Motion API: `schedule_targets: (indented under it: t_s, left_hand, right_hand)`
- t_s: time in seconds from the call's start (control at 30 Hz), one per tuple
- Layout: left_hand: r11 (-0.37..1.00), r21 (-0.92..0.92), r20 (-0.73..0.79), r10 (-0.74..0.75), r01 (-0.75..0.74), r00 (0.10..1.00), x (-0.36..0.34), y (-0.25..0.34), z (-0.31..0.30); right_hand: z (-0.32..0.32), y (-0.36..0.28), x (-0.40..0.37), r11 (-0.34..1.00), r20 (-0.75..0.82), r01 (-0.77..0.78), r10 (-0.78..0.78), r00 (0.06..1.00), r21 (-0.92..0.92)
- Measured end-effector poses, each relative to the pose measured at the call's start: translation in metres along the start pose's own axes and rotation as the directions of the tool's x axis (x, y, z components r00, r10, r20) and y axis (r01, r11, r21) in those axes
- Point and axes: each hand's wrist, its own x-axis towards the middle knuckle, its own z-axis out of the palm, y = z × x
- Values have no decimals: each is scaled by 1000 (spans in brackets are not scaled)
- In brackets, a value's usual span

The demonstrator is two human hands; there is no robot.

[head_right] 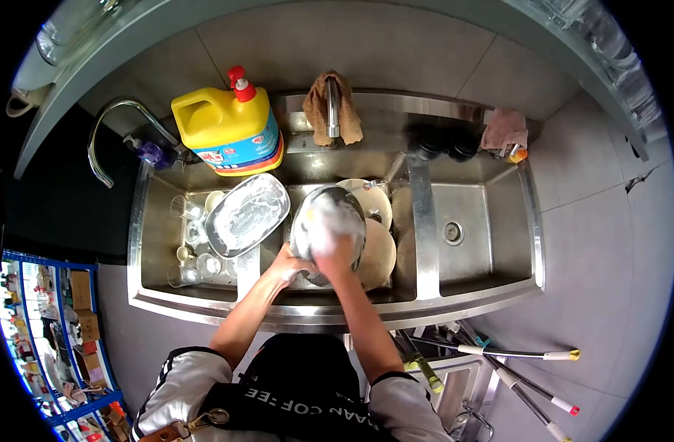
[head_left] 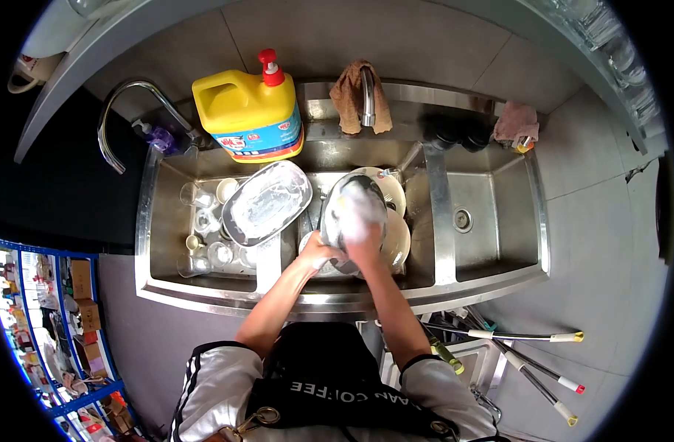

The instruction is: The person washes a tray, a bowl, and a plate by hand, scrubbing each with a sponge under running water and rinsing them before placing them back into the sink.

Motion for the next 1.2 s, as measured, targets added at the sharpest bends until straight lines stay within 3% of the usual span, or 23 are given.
schedule_targets:
  t_s: [0.07, 0.2, 0.27, 0.3, 0.33, 0.4, 0.47, 0.5, 0.53, 0.6, 0.63, 0.67, 0.73, 0.8, 0.83, 0.87, 0.93, 0.97, 1.0, 1.03, 1.07, 1.13, 1.2]
  left_hand:
    - [1000, -17, -21, 11, -11, 1000, -10, 9, 5]
    - [998, 36, -30, 49, -48, 998, -16, -10, 2]
    - [982, 167, 15, 87, -88, 996, -6, -6, 4]
    - [985, 162, -25, 69, -64, 997, -3, -8, 0]
    - [989, 145, -53, 2, 6, 999, -2, -8, -5]
    - [991, 129, 26, 26, -29, 999, -10, -9, -10]
    - [971, 226, -17, 77, -71, 997, -20, -13, 1]
    - [965, 262, 35, 1, -11, 999, -25, -6, 6]
    - [969, 248, 18, 4, -8, 1000, -23, -12, 4]
    - [974, 225, 12, -3, 1, 1000, -21, -5, 6]
    - [985, 173, 22, -30, 26, 999, -19, -13, -1]
    - [991, 127, 35, -49, 44, 998, -13, -19, -9]
    - [997, 79, 28, 7, -9, 1000, -16, -17, -10]
    - [996, 73, -19, 46, -44, 999, -27, -8, 0]
    - [998, 57, -36, 29, -27, 999, -32, -3, 6]
    - [998, 62, -33, 27, -24, 999, -34, -1, 4]
    - [998, 43, -38, 40, -38, 998, -30, 8, 2]
    - [1000, 24, -4, 17, -17, 1000, -29, 18, -2]
    - [1000, 28, -23, 11, -11, 1000, -25, 22, -2]
    - [999, 51, -32, 5, -4, 999, -20, 21, -3]
    - [997, 75, -41, 1, 2, 999, -14, 17, -4]
    - [999, 47, -69, 20, -17, 997, -7, 9, -5]
    - [1000, 16, -94, 28, -26, 995, -8, 7, -4]
  right_hand:
    - [-3, 2, 7, 994, -43, 60, -56, 997, 91]
    - [26, 54, -18, 968, 143, -156, 186, 972, -198]
    - [30, 29, -13, 999, -11, -3, 2, 1000, -54]
    - [29, 13, -10, 958, -105, 41, -11, 994, 284]
    - [-1, -18, 12, 939, -11, 146, -150, 989, 311]
    - [20, 4, -14, 937, -61, 34, -13, 998, 347]
    - [27, 40, -5, 937, 177, -310, 282, 943, 158]
    - [39, 67, -11, 981, 131, -191, 186, 974, 28]
    - [27, 52, -1, 726, 250, -590, 534, 808, 355]
    - [29, 42, -7, 997, 121, 29, -37, 992, 66]
    - [21, 10, -7, 960, 120, -133, 106, 987, 246]
    - [-3, -20, 20, 941, 27, 119, -135, 991, 316]
    - [4, -13, 8, 962, -15, 105, -105, 994, 250]
    - [28, 36, 1, 993, 7, 21, -21, 1000, 114]
    - [35, 59, -8, 953, 124, -243, 223, 967, 179]
    - [31, 69, -8, 736, 298, -582, 503, 812, 345]
    - [34, 83, -33, 979, 100, -200, 197, 975, 26]
    - [33, 75, -39, 981, 96, -195, 192, 977, 23]
    - [35, 62, -49, 800, 50, -548, 554, 831, 246]
    - [38, 46, -55, 458, 94, -762, 827, 554, 457]
    - [39, 27, -58, 460, 92, -761, 827, 555, 458]
    - [37, -11, -55, 782, -94, -588, 614, 784, 206]
    - [36, -25, -49, 833, -25, -445, 478, 878, 329]
